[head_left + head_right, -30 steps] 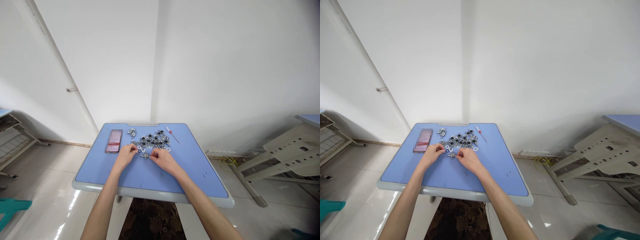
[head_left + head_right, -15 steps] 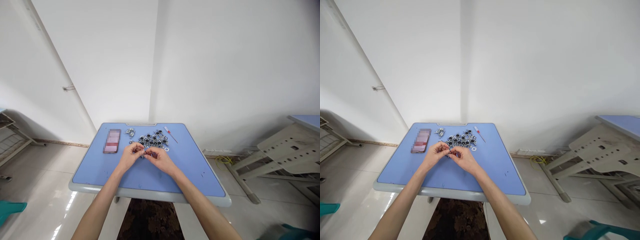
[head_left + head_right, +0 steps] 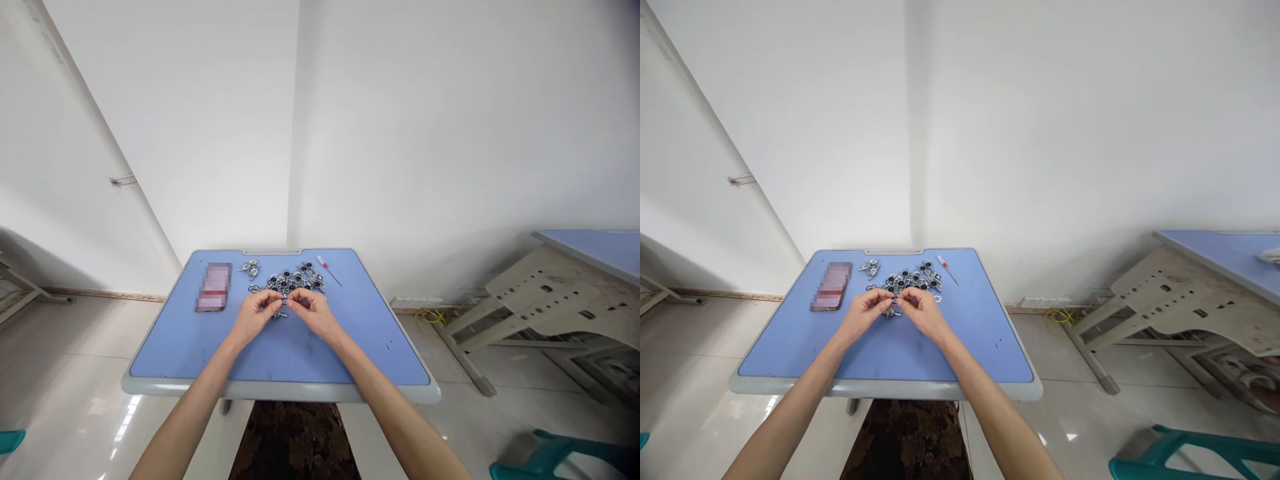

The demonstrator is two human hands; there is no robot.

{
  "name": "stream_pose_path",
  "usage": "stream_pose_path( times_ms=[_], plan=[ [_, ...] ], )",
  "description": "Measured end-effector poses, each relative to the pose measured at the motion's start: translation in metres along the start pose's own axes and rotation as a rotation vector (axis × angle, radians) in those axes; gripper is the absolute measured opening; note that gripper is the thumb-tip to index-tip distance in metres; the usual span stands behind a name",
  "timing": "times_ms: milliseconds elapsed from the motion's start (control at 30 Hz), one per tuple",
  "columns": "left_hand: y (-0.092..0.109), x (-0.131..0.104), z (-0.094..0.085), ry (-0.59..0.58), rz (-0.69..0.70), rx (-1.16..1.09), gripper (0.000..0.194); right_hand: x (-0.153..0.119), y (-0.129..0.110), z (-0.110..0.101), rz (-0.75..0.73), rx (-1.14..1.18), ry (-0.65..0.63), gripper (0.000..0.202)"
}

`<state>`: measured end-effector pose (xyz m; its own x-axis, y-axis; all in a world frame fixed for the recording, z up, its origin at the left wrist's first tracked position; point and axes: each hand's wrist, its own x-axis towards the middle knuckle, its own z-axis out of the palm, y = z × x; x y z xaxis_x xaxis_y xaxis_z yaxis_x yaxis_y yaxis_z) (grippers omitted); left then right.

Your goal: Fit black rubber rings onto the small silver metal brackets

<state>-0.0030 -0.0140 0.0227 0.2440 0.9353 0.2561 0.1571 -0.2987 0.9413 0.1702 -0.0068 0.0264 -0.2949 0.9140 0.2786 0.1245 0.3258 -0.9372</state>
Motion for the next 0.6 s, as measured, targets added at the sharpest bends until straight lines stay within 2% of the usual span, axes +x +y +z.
stream_pose_path(
  times_ms=[233,433,533,600],
  plan=[
    [0.013,0.013,-0.006,-0.093,0.035,0.243,0.018,0.0,0.0,0.0,-0.018,-0.084,0.024,0.015],
    [0.023,0.022,-0.016,-0.211,0.037,0.358,0.016,0.006,0.003,-0.001,0.016,-0.005,-0.01,0.018],
    [0.023,0.027,-0.021,-0.252,0.032,0.351,0.017,0.014,0.0,-0.005,0.042,0.024,-0.053,0.023],
    [0.019,0.031,-0.023,-0.257,0.007,0.27,0.019,0.02,-0.004,-0.009,0.065,0.011,-0.113,0.028]
  ],
)
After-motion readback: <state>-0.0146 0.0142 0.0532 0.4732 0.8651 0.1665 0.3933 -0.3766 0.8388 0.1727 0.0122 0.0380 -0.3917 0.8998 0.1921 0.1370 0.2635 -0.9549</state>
